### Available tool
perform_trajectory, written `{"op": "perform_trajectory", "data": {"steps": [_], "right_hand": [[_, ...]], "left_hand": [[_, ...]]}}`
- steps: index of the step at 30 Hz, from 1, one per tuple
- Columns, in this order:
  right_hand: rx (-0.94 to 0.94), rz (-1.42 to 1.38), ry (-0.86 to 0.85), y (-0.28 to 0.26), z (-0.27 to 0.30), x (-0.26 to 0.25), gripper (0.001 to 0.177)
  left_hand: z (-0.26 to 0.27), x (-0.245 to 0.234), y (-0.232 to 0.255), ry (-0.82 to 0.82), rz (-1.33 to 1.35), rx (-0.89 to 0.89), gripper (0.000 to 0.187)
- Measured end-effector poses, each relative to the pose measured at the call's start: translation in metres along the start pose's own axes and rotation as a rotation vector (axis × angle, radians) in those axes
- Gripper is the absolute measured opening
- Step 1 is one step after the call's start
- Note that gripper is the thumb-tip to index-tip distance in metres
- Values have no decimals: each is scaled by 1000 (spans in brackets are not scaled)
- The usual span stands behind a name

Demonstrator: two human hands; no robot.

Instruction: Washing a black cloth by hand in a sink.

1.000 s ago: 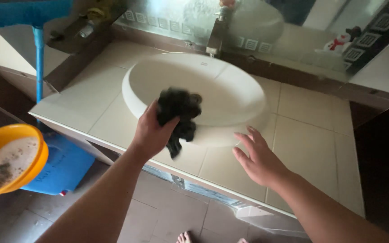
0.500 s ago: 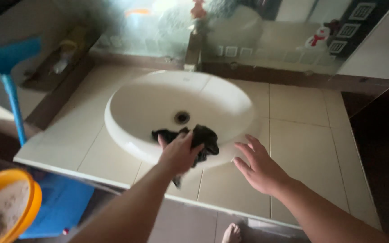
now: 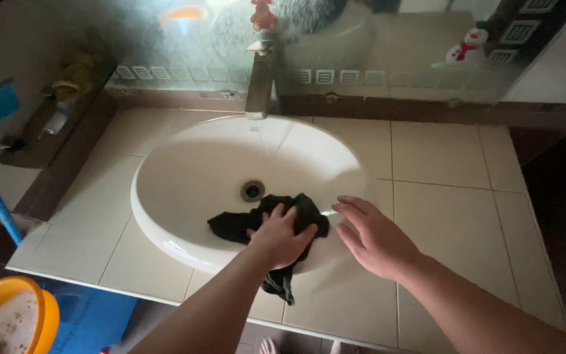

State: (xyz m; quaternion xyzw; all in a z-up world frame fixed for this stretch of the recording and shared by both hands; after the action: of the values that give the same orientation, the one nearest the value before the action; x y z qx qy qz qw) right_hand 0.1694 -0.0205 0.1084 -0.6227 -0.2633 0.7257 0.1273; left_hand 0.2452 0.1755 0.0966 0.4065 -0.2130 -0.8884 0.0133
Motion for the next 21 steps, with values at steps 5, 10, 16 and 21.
{"op": "perform_trajectory", "data": {"steps": [5,10,16,21], "right_hand": [[2,-98,86,-14,-11,-5,37],[195,-94,-28,-15,-24,-8,38],[85,78,40,-17,-33,0,43],[199,49,13,-22,-53,17,43]], "left_hand": [[-35,1,9,-69,37,116,84],[-82,-6,21,-107,-24,248,84],[-132,-44,-6,35,-356,358,77],[-140,-104,-56,153,-536,331,69]]}}
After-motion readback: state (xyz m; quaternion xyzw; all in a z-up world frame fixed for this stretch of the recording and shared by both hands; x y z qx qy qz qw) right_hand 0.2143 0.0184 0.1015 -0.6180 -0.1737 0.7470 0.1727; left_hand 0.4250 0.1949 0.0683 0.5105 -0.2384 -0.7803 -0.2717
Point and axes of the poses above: each hand's wrist, its own z-axis away from the middle knuckle, its own x-axis out of the palm, y = z × x, the point moved 2 cm from there along -z, towards the middle knuckle, and after that the axes turned 11 degrees about -y, right-handed, at the moved point
